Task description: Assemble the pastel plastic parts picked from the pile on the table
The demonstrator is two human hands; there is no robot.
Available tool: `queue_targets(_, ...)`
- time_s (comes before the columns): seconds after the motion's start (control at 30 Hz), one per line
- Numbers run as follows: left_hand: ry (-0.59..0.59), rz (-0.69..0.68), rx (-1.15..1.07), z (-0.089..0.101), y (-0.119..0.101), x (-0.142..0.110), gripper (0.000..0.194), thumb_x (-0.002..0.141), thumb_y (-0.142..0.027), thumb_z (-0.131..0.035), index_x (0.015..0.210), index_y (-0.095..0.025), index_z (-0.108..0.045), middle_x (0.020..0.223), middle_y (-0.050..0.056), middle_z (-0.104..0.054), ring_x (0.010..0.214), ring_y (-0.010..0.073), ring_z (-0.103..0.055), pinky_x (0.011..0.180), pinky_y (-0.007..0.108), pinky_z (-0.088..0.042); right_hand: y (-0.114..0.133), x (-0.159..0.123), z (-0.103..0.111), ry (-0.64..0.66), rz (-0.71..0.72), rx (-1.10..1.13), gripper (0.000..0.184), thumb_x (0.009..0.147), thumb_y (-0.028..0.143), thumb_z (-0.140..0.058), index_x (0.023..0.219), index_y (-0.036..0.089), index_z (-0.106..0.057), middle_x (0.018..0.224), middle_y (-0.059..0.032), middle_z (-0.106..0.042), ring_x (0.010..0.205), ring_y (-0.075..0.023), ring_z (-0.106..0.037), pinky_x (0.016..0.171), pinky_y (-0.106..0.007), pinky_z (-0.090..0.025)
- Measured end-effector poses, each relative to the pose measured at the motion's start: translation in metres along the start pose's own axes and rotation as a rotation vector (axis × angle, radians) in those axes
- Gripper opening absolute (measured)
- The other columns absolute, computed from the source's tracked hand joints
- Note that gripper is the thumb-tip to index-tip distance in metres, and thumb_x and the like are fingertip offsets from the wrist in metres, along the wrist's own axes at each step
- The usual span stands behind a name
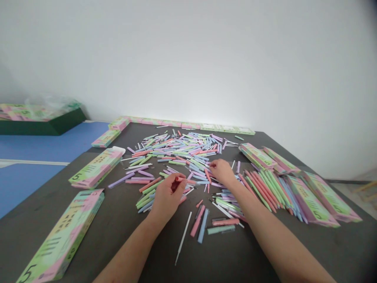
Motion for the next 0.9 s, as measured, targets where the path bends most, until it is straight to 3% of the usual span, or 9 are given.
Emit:
queue_targets(0.17,0.003,-0.006,-0.021,-0.001,-0.001,-0.002,0.023,0.085,-0.034,-0.053,0.097,-0.016,-0.061,0.078,0.002,-0.065,0.055,0.0111,-0.054,0.050,0.021,-0.041,0.002,0.001,0.003,0.042,0.002,-0.119,0.025,0.079,0.018,-0.051,0.089,0.011,-0.074,0.092,-0.0158,-0.069,0.089,-0.0249,-0.062,0.078,-0.031,-0.041)
queue_targets(0.33,-0.019,-0.153,0.040,0.002,-0.008,-0.001,0.017,0.086,-0.030,-0.052,0.089,-0.017,-0.064,0.087,0.005,-0.064,0.073,0.0152,-0.059,0.061,0.023,-0.046,0.005,-0.003,0.005,0.042,0.040,-0.154,0.026,0.082,0.020,-0.049,0.087,0.012,-0.073,0.093,-0.0155,-0.068,0.090,-0.0239,-0.061,0.078,-0.030,-0.040)
queue_targets(0.47,-0.017,-0.219,0.054,0.002,-0.009,-0.001,0.021,0.089,-0.030,-0.047,0.091,-0.018,-0.064,0.098,0.008,-0.061,0.086,0.0180,-0.059,0.068,0.025,-0.049,0.011,-0.010,0.011,0.013,0.077,-0.123,0.022,0.082,0.021,-0.051,0.082,0.012,-0.071,0.089,-0.0144,-0.069,0.089,-0.0235,-0.060,0.077,-0.030,-0.039)
queue_targets(0.63,0.008,-0.182,0.087,0.001,-0.008,-0.003,0.022,0.092,-0.034,-0.044,0.099,-0.019,-0.060,0.093,0.005,-0.064,0.087,0.0185,-0.061,0.077,0.029,-0.046,0.036,-0.028,0.032,-0.065,0.152,-0.007,0.020,0.086,0.022,-0.046,0.089,0.016,-0.065,0.086,-0.0075,-0.069,0.083,-0.0187,-0.060,0.074,-0.027,-0.040)
queue_targets(0.7,0.032,-0.167,0.099,0.001,-0.009,-0.005,0.023,0.093,-0.034,-0.042,0.100,-0.020,-0.059,0.091,0.003,-0.065,0.085,0.0181,-0.061,0.077,0.029,-0.045,0.050,-0.039,0.041,-0.103,0.202,0.100,0.018,0.088,0.026,-0.046,0.091,0.017,-0.062,0.084,-0.0046,-0.067,0.079,-0.0161,-0.060,0.072,-0.025,-0.040)
queue_targets(0.8,0.040,-0.215,0.110,-0.001,-0.011,-0.006,0.021,0.094,-0.031,-0.042,0.100,-0.020,-0.058,0.093,0.004,-0.064,0.087,0.0178,-0.059,0.078,0.029,-0.043,0.066,-0.055,0.051,-0.139,0.240,0.600,0.018,0.085,0.028,-0.052,0.099,0.018,-0.056,0.069,0.0008,-0.063,0.059,-0.0124,-0.053,0.060,-0.024,-0.039)
queue_targets(0.9,0.026,-0.289,0.129,-0.001,-0.011,-0.005,0.020,0.094,-0.028,-0.041,0.101,-0.018,-0.056,0.096,0.005,-0.063,0.090,0.0177,-0.057,0.080,0.029,-0.042,0.077,-0.065,0.049,0.043,0.219,1.069,0.023,0.083,0.028,-0.054,0.105,0.020,-0.053,0.062,0.0046,-0.060,0.048,-0.0099,-0.044,0.048,-0.022,-0.033)
Point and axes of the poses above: each hand's wrist, its own x-axis towards the middle knuckle, its own z-axis out of the back of the hand, y = z × x, the point moved 3 cm from there along x, towards the middle knuckle
